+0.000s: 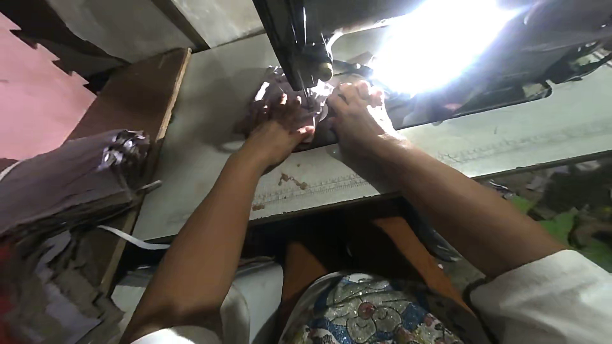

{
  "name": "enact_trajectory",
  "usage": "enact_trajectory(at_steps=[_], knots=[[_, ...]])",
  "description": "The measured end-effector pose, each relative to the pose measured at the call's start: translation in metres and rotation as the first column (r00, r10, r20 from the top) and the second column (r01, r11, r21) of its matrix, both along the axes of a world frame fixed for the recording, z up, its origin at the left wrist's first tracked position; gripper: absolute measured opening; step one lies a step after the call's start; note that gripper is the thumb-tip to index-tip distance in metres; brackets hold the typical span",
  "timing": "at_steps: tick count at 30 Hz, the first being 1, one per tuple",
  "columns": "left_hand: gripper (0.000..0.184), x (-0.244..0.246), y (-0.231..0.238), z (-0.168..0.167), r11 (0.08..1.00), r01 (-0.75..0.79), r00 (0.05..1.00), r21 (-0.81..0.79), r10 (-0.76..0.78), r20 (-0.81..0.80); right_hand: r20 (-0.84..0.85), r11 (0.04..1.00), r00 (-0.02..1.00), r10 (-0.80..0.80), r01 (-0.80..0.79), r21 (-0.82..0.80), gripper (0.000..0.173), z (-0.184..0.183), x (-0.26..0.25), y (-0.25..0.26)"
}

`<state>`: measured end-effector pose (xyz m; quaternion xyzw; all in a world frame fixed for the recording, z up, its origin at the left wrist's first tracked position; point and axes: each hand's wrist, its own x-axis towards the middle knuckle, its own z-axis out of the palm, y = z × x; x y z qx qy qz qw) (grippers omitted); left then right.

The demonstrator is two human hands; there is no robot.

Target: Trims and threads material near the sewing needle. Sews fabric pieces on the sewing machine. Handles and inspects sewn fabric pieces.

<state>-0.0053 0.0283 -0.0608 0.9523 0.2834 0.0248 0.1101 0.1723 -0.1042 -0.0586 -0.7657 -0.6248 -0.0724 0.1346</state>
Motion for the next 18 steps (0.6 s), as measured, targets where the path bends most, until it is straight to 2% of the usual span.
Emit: enact_trajectory(at_steps=[7,11,13,15,18], knots=[[0.069,0.011,0.015,0.015,0.999,-0.022,0.997,-0.033,0.019,-0.069,-0.009,0.998,0.999,-0.047,0.047,-0.045,0.046,0.006,-0.002,-0.004],[0.064,0.006,0.019,0.018,0.999,-0.025,1.0,-0.036,0.026,0.005,-0.042,0.998,0.998,-0.052,0.05,-0.049,0.048,0.006,-0.002,-0.004],[0.081,-0.008,0.028,0.023,0.998,-0.058,0.996,-0.01,0.058,0.062,-0.047,0.998,0.998,-0.033,0.031,-0.046,0.048,0.006,0.0,-0.006],[0.089,-0.036,0.038,0.046,0.987,-0.105,0.986,0.118,0.088,0.141,-0.049,1.0,0.999,0.019,-0.019,0.005,0.043,0.002,0.005,-0.008],[0.064,-0.099,0.022,0.121,0.933,-0.321,0.946,0.165,0.307,0.103,-0.128,0.994,0.985,0.113,-0.111,0.025,0.036,0.0,0.007,-0.012]])
